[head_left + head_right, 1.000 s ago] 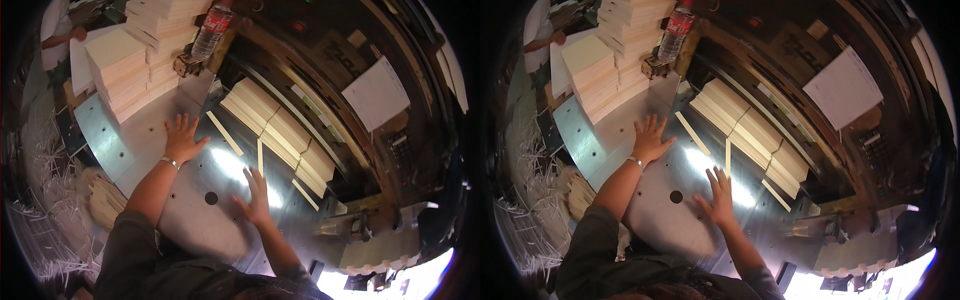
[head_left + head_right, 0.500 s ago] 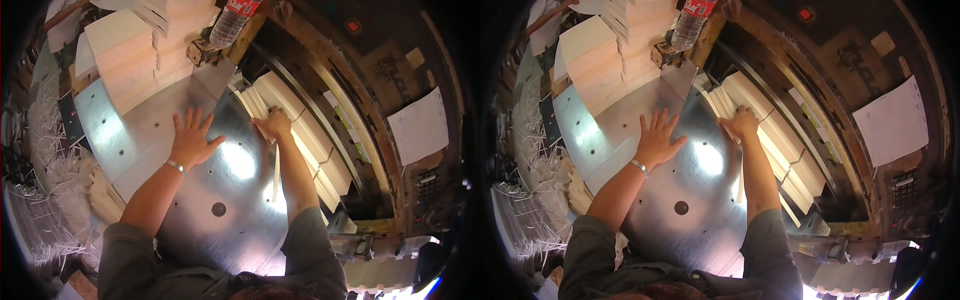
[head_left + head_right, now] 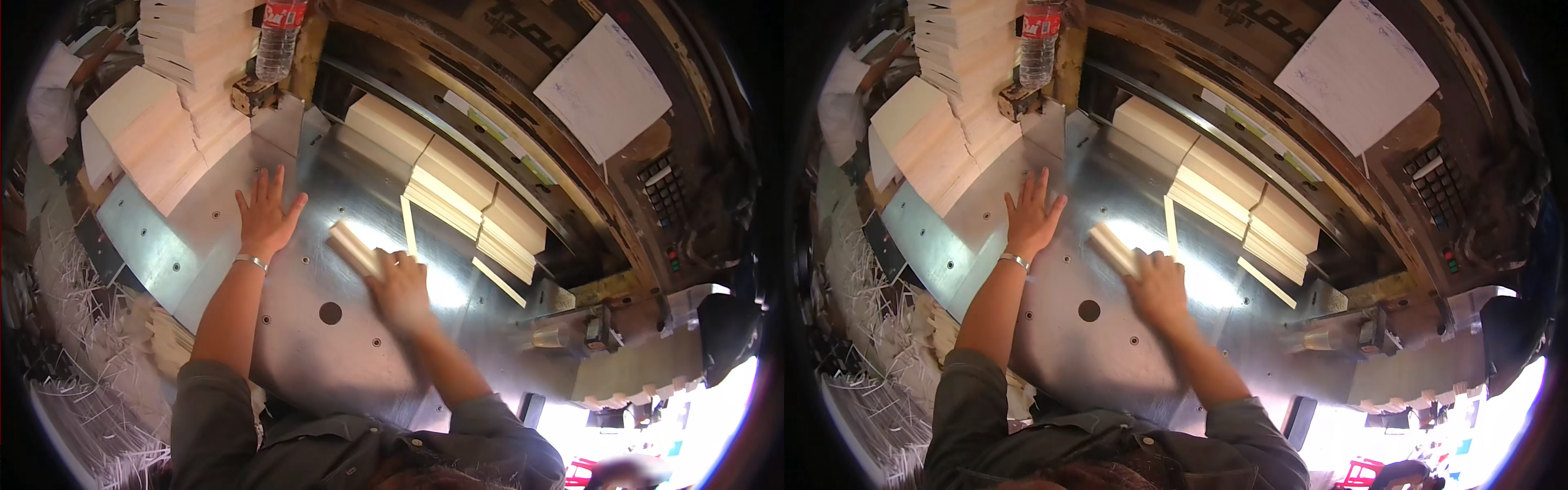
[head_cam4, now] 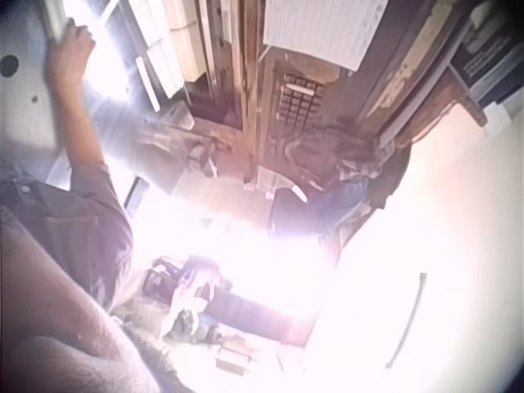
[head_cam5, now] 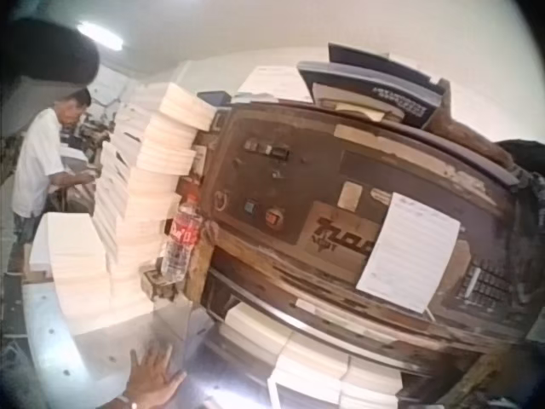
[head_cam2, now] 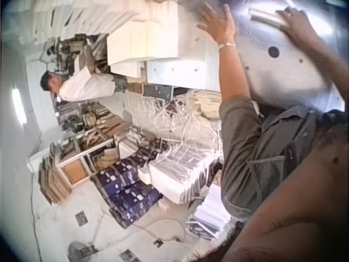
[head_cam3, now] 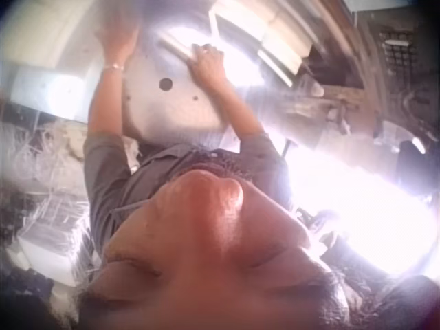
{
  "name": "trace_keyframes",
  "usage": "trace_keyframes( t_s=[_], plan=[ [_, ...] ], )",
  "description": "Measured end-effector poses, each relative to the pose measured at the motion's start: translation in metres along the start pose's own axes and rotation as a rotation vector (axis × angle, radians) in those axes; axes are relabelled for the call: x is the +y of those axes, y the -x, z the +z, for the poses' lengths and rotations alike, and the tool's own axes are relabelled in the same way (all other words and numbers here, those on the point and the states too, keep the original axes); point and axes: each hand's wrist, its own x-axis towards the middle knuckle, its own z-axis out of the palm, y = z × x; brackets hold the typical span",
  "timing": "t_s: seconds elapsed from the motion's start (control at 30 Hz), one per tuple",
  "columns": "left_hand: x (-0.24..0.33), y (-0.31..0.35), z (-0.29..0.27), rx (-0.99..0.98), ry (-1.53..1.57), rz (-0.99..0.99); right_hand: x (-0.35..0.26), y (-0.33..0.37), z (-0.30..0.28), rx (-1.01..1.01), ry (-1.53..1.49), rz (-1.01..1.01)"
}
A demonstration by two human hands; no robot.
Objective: The person takes a stack of white paper, aligns it against the guide of an industrial paper cutter, and uses the machine to trim the paper. The person then removes the trimmed stack and adds it to a larger pile.
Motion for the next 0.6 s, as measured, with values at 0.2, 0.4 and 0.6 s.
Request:
trace_keyframes(
  t_s=[0.2, 0.4, 0.6],
  plan=[
    [0.002, 0.000, -0.003, -0.032, -0.034, -0.017, 0.127, -0.064, -0.039, 0.246, -0.046, -0.076],
    [0.004, 0.003, -0.007, -0.004, -0.025, -0.009, 0.173, -0.117, -0.035, 0.187, 0.065, 0.209],
    [0.010, -0.002, -0.007, -0.042, -0.072, -0.032, 0.143, -0.108, -0.036, 0.003, -0.108, 0.306]
  ],
)
